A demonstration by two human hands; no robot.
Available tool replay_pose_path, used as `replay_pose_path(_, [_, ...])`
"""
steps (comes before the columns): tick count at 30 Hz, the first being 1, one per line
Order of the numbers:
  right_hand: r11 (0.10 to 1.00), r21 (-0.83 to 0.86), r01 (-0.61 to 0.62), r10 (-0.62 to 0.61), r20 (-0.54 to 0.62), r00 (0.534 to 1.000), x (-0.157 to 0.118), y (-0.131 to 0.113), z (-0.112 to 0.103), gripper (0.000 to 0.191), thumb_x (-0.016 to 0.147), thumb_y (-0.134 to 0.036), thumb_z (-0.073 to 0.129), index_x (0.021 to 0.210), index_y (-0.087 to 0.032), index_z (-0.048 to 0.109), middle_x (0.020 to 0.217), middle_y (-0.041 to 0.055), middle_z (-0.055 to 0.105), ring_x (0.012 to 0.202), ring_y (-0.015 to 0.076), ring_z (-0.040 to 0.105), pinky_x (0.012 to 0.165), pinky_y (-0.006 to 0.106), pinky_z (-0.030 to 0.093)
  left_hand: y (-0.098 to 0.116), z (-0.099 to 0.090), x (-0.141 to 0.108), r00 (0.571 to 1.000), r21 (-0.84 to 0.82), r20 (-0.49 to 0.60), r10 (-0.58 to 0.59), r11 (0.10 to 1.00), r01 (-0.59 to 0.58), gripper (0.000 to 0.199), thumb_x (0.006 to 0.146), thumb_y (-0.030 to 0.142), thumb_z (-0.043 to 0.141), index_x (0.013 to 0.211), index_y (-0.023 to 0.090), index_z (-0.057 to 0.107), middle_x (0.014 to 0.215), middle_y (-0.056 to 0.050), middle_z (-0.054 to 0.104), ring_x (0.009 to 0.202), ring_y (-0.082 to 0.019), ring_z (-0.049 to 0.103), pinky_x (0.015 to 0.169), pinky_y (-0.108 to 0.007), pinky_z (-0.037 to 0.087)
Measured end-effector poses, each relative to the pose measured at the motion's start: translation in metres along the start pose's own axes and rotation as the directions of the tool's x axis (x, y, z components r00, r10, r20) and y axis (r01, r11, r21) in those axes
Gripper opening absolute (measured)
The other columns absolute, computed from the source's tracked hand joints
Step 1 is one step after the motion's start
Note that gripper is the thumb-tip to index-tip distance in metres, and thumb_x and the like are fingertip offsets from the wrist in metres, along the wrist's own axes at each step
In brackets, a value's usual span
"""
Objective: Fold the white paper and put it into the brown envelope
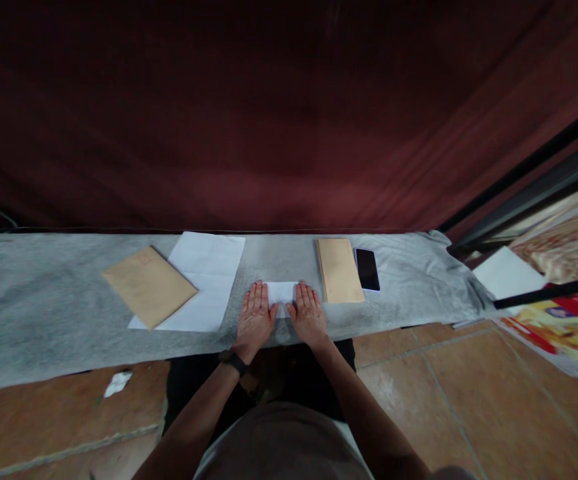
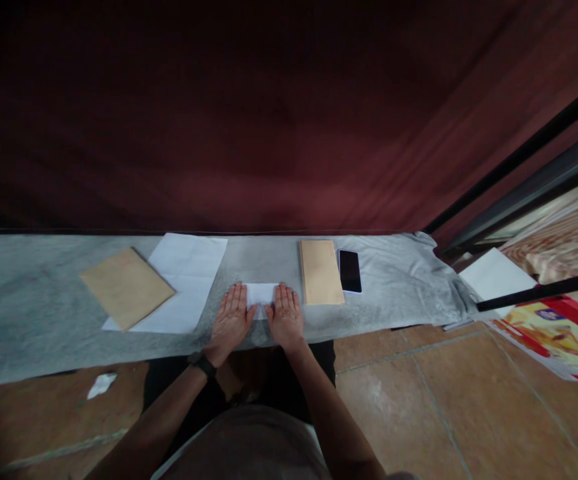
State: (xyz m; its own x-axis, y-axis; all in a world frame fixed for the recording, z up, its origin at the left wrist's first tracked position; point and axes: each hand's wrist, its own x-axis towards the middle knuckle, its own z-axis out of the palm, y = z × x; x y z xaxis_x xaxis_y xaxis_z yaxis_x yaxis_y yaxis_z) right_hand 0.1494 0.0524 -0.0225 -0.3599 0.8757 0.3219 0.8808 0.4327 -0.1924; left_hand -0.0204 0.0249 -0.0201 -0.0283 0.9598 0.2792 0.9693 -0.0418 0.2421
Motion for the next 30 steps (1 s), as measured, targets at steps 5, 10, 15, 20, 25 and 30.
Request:
replay_pose_path(5, [1.0,-0.019,-0.001,0.001,0.02,1.0,-0.001,-0.001,0.0,0.063,0.104,-0.039,0.041,0.153,-0.003,0.031,0.156,0.0214,0.037,0.146,0.029,0.033,0.119,0.048,0.028,0.003,-0.002,0.001,1.0,0.019,0.03,-0.009,1.0,0.008,0.066,0.099,0.039,0.033,0.151,-0.001,0.032,0.157,-0.023,0.034,0.15,-0.032,0.025,0.121,-0.052,0.025])
replay_pose_path(10, [1.0,-0.017,-0.026,0.026,0.012,1.0,-0.002,-0.003,0.001,0.062,0.103,-0.039,0.041,0.153,-0.003,0.032,0.156,0.0221,0.037,0.146,0.0304,0.034,0.119,0.051,0.028,0.004,-0.003,0.001,1.0,0.034,0.024,-0.012,0.999,0.011,0.066,0.1,0.041,0.032,0.151,-0.001,0.032,0.157,-0.024,0.034,0.15,-0.033,0.025,0.121,-0.054,0.023])
replay_pose_path(15, [1.0,-0.015,-0.018,0.017,-0.011,1.0,-0.003,-0.003,0.001,0.062,0.104,-0.039,0.04,0.153,-0.003,0.031,0.156,0.0225,0.037,0.146,0.0312,0.034,0.118,0.051,0.028,0.005,-0.003,-0.001,1.0,0.046,0.013,-0.021,0.999,0.02,0.067,0.1,0.042,0.032,0.151,-0.001,0.031,0.157,-0.024,0.034,0.15,-0.033,0.025,0.121,-0.055,0.022])
replay_pose_path(20, [1.0,-0.01,-0.023,0.022,-0.017,1.0,-0.004,-0.004,0.002,0.062,0.103,-0.038,0.041,0.152,-0.001,0.032,0.155,0.0238,0.038,0.147,0.0312,0.032,0.118,0.05,0.028,0.02,-0.005,-0.009,1.0,0.056,0.027,0.012,0.998,-0.014,0.061,0.101,0.034,0.031,0.149,-0.002,0.035,0.157,-0.023,0.034,0.151,-0.031,0.022,0.123,-0.052,0.02])
replay_pose_path(25, [1.0,0.007,-0.022,0.022,-0.044,0.999,-0.005,-0.003,0.004,0.061,0.103,-0.038,0.04,0.153,-0.003,0.033,0.156,0.0236,0.037,0.146,0.0312,0.033,0.118,0.052,0.029,0.03,-0.004,-0.017,0.996,0.02,0.047,0.071,0.997,-0.072,0.058,0.101,0.032,0.029,0.15,0.002,0.036,0.158,-0.02,0.034,0.15,-0.027,0.025,0.122,-0.047,0.027])
replay_pose_path(30, [1.0,0.005,-0.025,0.025,-0.067,0.997,-0.006,-0.003,0.006,0.059,0.104,-0.036,0.039,0.152,-0.002,0.034,0.156,0.0242,0.037,0.147,0.0308,0.033,0.117,0.052,0.03,0.022,-0.005,-0.021,0.997,0.026,0.052,0.062,0.998,-0.063,0.059,0.101,0.032,0.03,0.152,0.003,0.033,0.159,-0.019,0.033,0.15,-0.026,0.026,0.122,-0.046,0.028])
